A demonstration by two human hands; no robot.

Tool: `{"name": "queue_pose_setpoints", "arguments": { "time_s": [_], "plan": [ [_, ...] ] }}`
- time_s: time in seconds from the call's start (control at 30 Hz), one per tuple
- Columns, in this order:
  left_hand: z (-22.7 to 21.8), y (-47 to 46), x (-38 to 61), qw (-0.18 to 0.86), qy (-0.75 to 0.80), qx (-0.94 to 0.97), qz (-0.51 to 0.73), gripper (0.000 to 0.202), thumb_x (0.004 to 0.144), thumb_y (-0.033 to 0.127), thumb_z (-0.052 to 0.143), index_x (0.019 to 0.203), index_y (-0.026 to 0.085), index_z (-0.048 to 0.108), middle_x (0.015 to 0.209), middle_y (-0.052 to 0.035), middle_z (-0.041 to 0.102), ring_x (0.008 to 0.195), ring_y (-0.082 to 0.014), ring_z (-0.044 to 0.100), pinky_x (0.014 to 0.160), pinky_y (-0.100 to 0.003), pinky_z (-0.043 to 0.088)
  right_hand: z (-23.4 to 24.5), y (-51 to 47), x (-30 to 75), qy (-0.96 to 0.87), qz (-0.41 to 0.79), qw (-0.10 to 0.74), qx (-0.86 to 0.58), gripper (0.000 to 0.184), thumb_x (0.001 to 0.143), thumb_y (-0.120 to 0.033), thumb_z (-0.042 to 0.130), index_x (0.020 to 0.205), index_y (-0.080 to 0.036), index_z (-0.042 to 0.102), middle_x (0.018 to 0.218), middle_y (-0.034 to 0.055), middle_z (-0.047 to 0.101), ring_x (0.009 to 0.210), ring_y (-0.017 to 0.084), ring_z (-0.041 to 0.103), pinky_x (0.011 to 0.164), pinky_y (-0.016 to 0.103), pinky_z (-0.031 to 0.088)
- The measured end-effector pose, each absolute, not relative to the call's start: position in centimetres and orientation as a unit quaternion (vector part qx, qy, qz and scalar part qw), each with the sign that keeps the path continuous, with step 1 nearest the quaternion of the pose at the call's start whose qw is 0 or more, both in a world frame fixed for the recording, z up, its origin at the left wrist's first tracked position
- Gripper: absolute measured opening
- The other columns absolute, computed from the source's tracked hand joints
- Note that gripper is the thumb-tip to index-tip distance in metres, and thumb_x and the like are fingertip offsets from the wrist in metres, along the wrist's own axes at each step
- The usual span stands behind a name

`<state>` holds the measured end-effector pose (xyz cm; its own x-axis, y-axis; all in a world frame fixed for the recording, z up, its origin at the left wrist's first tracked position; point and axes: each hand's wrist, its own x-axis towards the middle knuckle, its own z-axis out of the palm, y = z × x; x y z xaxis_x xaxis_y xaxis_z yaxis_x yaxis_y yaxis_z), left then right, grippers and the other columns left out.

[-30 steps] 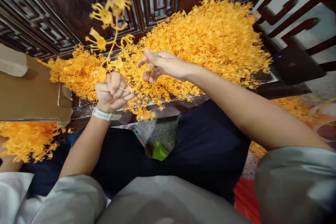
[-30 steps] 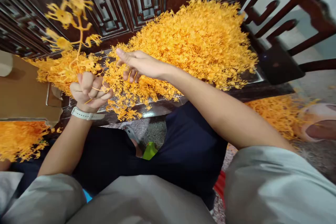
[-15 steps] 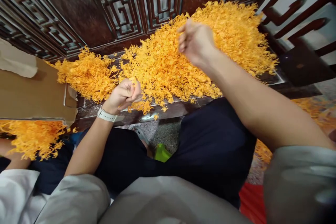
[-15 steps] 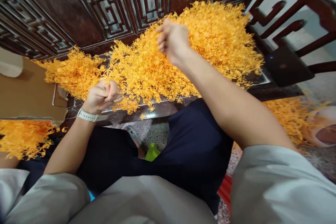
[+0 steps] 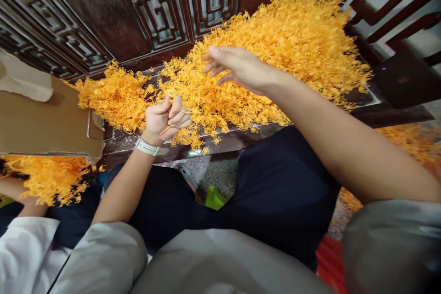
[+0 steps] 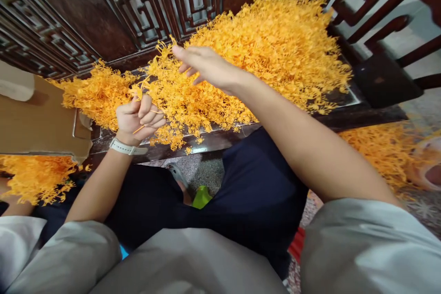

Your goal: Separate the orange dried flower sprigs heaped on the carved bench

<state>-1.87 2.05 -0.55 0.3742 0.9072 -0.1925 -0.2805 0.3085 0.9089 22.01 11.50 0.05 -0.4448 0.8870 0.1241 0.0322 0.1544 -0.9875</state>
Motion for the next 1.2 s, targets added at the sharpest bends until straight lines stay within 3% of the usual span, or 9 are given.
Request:
{"name": "queue_pose_setpoints", "arguments": {
  "time_s": [0.3,0.43,0.67,0.73,0.8,0.9,0.97,1.1,1.2],
  "plan": [
    [-2.0,2.4,-1.4,0.646,0.418,0.509,0.386,0.053,0.100,0.054,0.068,0.066,0.020,0.045,0.058,0.0046,0.034,0.051,-0.0084,0.035,0.051,-0.024,0.035,-1.5,10.0,17.9,-0.652,0.581,0.395,-0.285,0.040,0.093,-0.035,0.088,0.069,-0.020,0.059,0.065,-0.0011,0.057,0.066,0.012,0.054,0.064,0.027,0.049],
    [-1.5,2.9,-0.8,0.616,0.441,0.511,0.405,0.061,0.103,0.055,0.065,0.062,0.021,0.035,0.056,0.0072,0.024,0.047,-0.0071,0.021,0.046,-0.023,0.028,-0.8,10.2,17.2,-0.618,0.538,0.438,-0.370,0.039,0.091,-0.002,0.076,0.059,-0.018,0.060,0.064,0.0009,0.060,0.062,0.010,0.054,0.064,0.028,0.047],
    [-0.7,2.0,-1.6,0.564,0.409,0.594,0.402,0.067,0.096,0.062,0.073,0.058,0.020,0.037,0.055,0.0054,0.029,0.048,-0.0067,0.027,0.047,-0.024,0.026,0.1,14.6,19.9,-0.403,0.477,0.584,-0.519,0.045,0.099,0.009,0.032,0.070,-0.022,0.045,0.061,-0.0054,0.044,0.048,0.007,0.040,0.049,0.026,0.031],
    [-0.7,1.3,-2.1,0.555,0.395,0.610,0.406,0.065,0.095,0.063,0.074,0.058,0.020,0.042,0.054,0.0046,0.033,0.047,-0.0066,0.030,0.048,-0.025,0.025,-0.1,16.4,22.9,-0.419,0.369,0.645,-0.521,0.037,0.105,0.005,0.039,0.082,-0.021,0.052,0.069,-0.0050,0.050,0.053,0.006,0.045,0.052,0.025,0.031],
    [-1.0,1.0,-2.2,0.542,0.405,0.604,0.422,0.062,0.099,0.066,0.068,0.061,0.020,0.048,0.053,0.0044,0.035,0.046,-0.0073,0.033,0.047,-0.025,0.026,-0.5,16.9,25.3,-0.476,0.356,0.569,-0.568,0.030,0.104,0.002,0.056,0.130,-0.012,0.062,0.098,0.0040,0.067,0.068,0.007,0.054,0.061,0.026,0.039],
    [-2.0,1.5,-1.9,0.505,0.436,0.587,0.458,0.061,0.103,0.070,0.059,0.068,0.021,0.054,0.052,0.0045,0.038,0.045,-0.0084,0.038,0.046,-0.026,0.030,-0.6,15.5,26.1,-0.553,0.352,0.407,-0.636,0.090,0.094,0.002,0.074,0.171,-0.011,0.029,0.157,0.0208,0.049,0.092,0.011,0.059,0.081,0.030,0.048],
    [-2.6,2.2,-1.5,0.479,0.455,0.577,0.481,0.060,0.104,0.072,0.055,0.071,0.021,0.056,0.052,0.0045,0.040,0.045,-0.0086,0.038,0.045,-0.025,0.030,-0.3,13.8,24.8,-0.628,0.282,0.394,-0.608,0.079,0.092,0.002,0.075,0.164,-0.007,0.043,0.156,0.0214,0.050,0.091,0.011,0.058,0.086,0.032,0.048],
    [-3.2,3.1,-1.0,0.436,0.461,0.597,0.492,0.060,0.104,0.073,0.052,0.075,0.021,0.060,0.053,0.0039,0.046,0.046,-0.0088,0.040,0.046,-0.025,0.030,0.7,9.6,20.4,-0.705,0.419,0.375,-0.432,0.010,0.102,-0.022,0.073,0.109,-0.015,0.072,0.093,0.0065,0.072,0.072,0.014,0.060,0.068,0.029,0.050],
    [-3.3,3.1,-0.8,0.417,0.445,0.632,0.479,0.062,0.103,0.074,0.054,0.072,0.021,0.059,0.053,0.0036,0.047,0.046,-0.0094,0.040,0.047,-0.026,0.030,1.0,7.6,17.9,-0.710,0.522,0.342,-0.325,0.032,0.100,-0.046,0.078,0.085,-0.021,0.065,0.072,0.0010,0.065,0.065,0.014,0.058,0.059,0.027,0.048]
  ]
}}
